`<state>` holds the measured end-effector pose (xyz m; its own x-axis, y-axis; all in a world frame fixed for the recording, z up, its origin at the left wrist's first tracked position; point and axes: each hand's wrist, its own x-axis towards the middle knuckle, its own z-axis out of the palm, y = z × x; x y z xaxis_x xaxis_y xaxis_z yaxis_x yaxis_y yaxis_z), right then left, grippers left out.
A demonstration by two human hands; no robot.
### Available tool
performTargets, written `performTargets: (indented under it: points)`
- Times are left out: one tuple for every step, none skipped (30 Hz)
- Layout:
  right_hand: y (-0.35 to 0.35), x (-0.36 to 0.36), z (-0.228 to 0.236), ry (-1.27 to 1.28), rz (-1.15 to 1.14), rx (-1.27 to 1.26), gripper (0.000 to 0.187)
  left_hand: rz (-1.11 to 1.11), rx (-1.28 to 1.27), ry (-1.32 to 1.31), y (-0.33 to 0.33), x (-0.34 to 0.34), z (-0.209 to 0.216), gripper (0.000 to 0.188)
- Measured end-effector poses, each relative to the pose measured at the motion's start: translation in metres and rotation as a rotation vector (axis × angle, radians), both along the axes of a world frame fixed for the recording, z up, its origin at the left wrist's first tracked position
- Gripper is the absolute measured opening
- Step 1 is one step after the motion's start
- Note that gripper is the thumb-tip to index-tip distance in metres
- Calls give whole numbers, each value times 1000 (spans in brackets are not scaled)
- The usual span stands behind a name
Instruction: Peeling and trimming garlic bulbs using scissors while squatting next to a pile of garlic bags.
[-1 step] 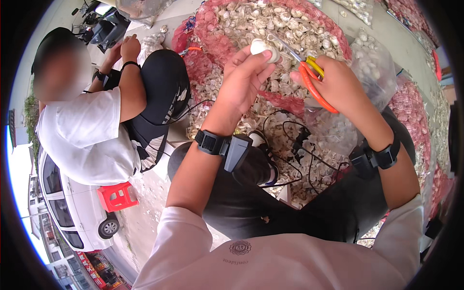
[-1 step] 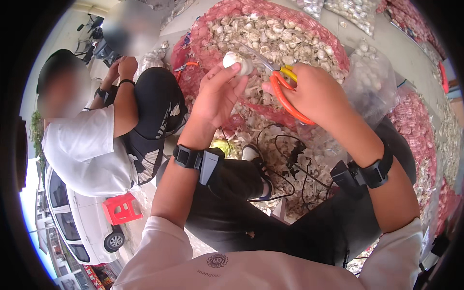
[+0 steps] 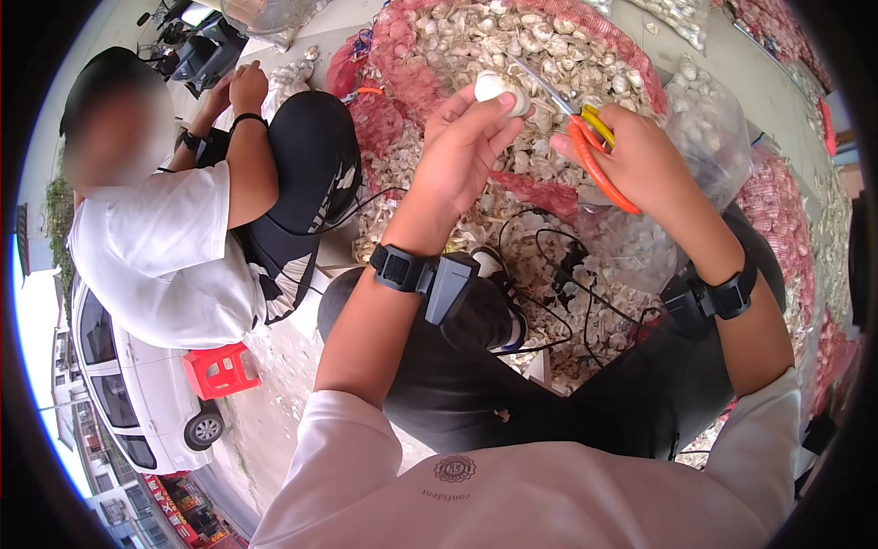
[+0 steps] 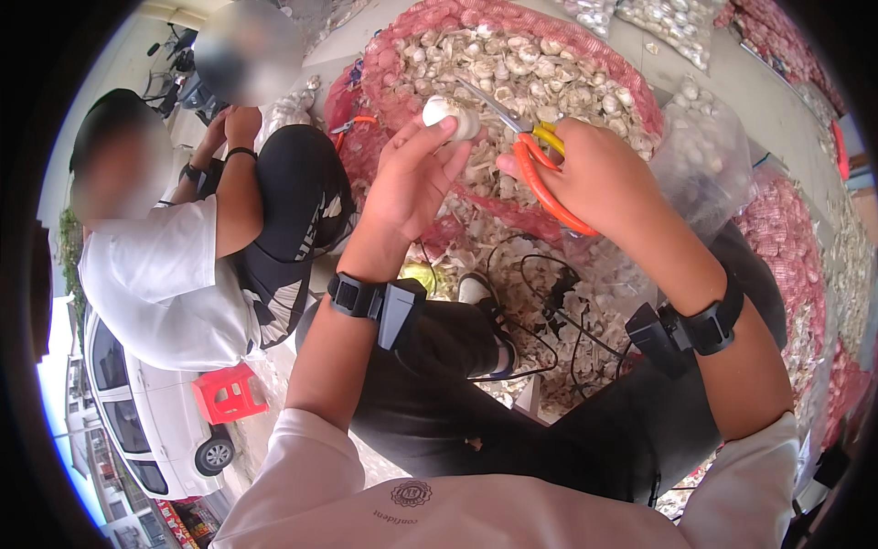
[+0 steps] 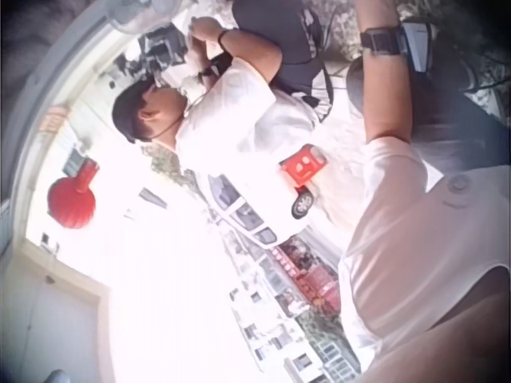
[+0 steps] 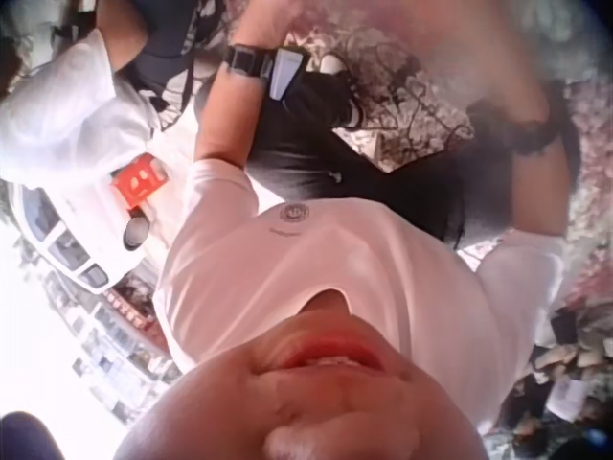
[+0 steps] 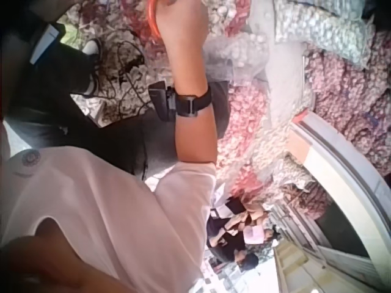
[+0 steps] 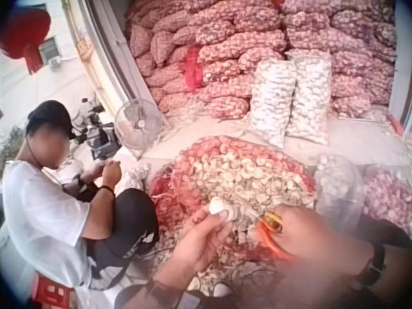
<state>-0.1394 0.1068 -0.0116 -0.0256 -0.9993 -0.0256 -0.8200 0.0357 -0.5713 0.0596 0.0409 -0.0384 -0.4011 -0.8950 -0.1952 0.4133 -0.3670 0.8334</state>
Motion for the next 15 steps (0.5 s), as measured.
performTargets:
  points:
    - [-1,2,3,-14,-7,55,67,-4,-9,10,0,2,1,28]
    - [0,5,2,-10,0,57,67,-8,-17,21,0,3,1,31]
    - [2,9,-2,-58,-8,42,70,-1,-16,24,1,3,1,31]
    - [2,11,-3,-107,-12,26,74,46,-31,20,1,2,0,35]
    - [3,13,-2,-106,-3,26,74,93,-47,15,1,0,-1,40]
    - [3,15,0,-60,22,87,76,101,-47,16,0,-1,-3,40]
    - [4,16,2,-14,43,147,79,146,-53,18,0,-3,-5,47]
    - [5,16,0,-13,46,147,79,189,-58,19,0,-4,-7,55]
    - [6,17,-4,-11,60,128,80,191,-59,20,1,-4,-9,55]
    - [6,16,-7,-8,70,109,80,215,-111,-38,2,-5,-12,55]
    - [6,16,-9,-6,66,108,80,238,-164,-97,2,-5,-15,55]
    - [7,17,-11,-19,62,118,80,234,-164,-94,3,-6,-18,55]
    - [6,18,-12,-36,62,128,80,239,-163,-98,4,-6,-19,55]
    - [7,19,-9,-38,59,129,80,244,-161,-103,5,-6,-20,56]
    - [8,20,-4,7,60,145,79,240,-159,-105,6,-6,-22,56]
